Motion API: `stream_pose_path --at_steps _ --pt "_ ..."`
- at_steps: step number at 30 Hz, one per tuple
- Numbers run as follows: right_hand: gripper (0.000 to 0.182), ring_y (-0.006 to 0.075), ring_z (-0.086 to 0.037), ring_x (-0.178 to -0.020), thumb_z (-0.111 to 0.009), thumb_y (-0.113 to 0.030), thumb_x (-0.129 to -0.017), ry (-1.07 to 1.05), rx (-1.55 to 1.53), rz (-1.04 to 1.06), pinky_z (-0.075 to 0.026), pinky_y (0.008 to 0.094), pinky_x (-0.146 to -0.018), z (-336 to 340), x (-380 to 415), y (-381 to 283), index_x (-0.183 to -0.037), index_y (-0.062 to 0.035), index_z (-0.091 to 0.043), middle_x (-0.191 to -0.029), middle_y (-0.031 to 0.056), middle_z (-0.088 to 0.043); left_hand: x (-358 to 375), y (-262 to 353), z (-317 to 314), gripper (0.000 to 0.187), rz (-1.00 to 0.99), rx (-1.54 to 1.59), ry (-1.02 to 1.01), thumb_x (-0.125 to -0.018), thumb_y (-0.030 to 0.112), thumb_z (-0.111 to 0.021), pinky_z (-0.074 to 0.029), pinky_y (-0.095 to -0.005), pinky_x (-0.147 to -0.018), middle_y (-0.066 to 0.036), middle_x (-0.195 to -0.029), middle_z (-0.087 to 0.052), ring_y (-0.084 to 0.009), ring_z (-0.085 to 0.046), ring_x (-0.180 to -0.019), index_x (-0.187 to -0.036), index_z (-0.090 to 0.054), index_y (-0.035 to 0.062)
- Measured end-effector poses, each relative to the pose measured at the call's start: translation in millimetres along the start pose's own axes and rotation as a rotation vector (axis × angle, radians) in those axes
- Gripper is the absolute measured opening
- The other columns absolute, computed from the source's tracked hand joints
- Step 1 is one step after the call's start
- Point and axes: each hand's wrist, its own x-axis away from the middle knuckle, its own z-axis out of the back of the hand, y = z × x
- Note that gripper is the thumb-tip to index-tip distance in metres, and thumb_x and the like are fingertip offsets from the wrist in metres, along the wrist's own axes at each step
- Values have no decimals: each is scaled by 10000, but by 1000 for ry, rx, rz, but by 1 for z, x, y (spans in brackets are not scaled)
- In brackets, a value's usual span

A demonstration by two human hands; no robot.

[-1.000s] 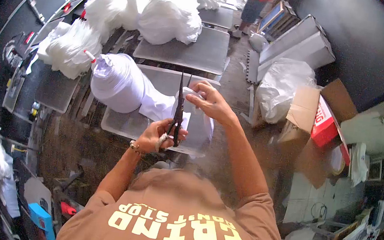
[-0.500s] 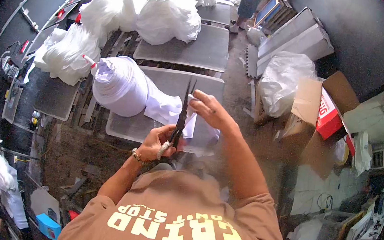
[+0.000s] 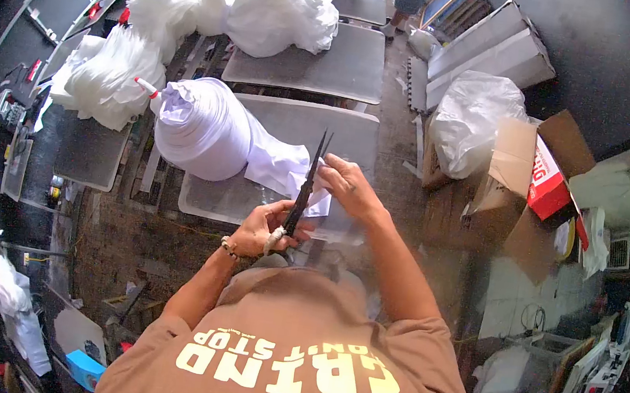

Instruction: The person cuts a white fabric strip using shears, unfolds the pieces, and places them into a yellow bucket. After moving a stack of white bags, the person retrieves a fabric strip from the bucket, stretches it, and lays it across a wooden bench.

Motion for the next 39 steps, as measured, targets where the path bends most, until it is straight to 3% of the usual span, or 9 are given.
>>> stream_pose_path --at_steps 4,7,13,15,19,27,32,37,39 --pt "272 168 -456 -672 -469 -227 -956 -7 153 90 -423 346 -625 -3 -1 12 -861 26 -506 -680 114 -501 1 3 3 829 -16 -23 -6 -719 123 -820 -502 -327 -901 -137 -1204 -607 -186 -611 -1042 -1399 -362 -4" --pt "222 110 -438 -668 -466 -208 -943 -52 280 70 -391 275 -578 -9 1 7 -877 -6 -528 -717 33 -512 -6 3 0 795 -166 33 -32 -714 84 -791 -495 -319 -896 -133 -1211 -601 -179 -605 -1034 -1387 -377 2" --pt "238 146 -432 -631 -482 -200 -921 -33 447 97 -395 303 -576 0 3 1 -812 11 -482 -661 57 -459 8 6 11 766 40 -31 132 -745 91 -795 -564 -299 -688 -196 -1160 -639 -233 -660 -995 -1374 -372 -16" --pt "265 310 -526 -688 -466 -232 -930 -92 419 -5 -420 412 -652 -10 7 5 -881 25 -507 -724 209 -525 7 14 21 729 -2 56 219 -763 26 -767 -578 -305 -622 -197 -1109 -654 -251 -677 -961 -1375 -373 -14" --pt "272 127 -485 -714 -480 -257 -980 -92 8 -103 -416 309 -606 -26 6 1 -921 3 -532 -750 49 -516 -13 22 25 747 -290 -144 457 -773 0 -755 -584 -297 -743 -175 -1085 -660 -196 -662 -949 -1400 -349 -5" --pt "247 62 -471 -715 -516 -262 -985 -98 -143 -44 -419 227 -618 -15 0 -69 -935 -26 -568 -840 -17 -547 -27 83 22 717 -304 -209 274 -736 34 -809 -568 -273 -755 -68 -958 -658 -131 -650 -864 -1349 -441 -23" --pt "198 72 -522 -727 -524 -223 -981 111 167 -2 -448 225 -626 35 25 -66 -1024 -45 -602 -877 5 -594 45 133 75 583 -401 -1211 824 -806 34 -721 -500 -241 -624 25 -817 -651 -57 -586 -708 -1345 -500 48" --pt "174 114 -599 -661 -537 -178 -986 444 249 -79 -507 240 -614 106 64 -47 -1030 -21 -598 -822 22 -591 131 165 179 503 -533 -1290 1351 -837 80 -663 -544 -307 -690 -113 -899 -731 -149 -693 -803 -1322 -532 56" --pt "216 105 -582 -745 -608 -215 -949 516 299 -28 -473 263 -619 125 71 -45 -963 0 -616 -811 15 -587 159 153 245 473 -498 -1142 1279 -831 94 -660 -538 -299 -710 -125 -916 -732 -165 -700 -801 -1287 -546 35"
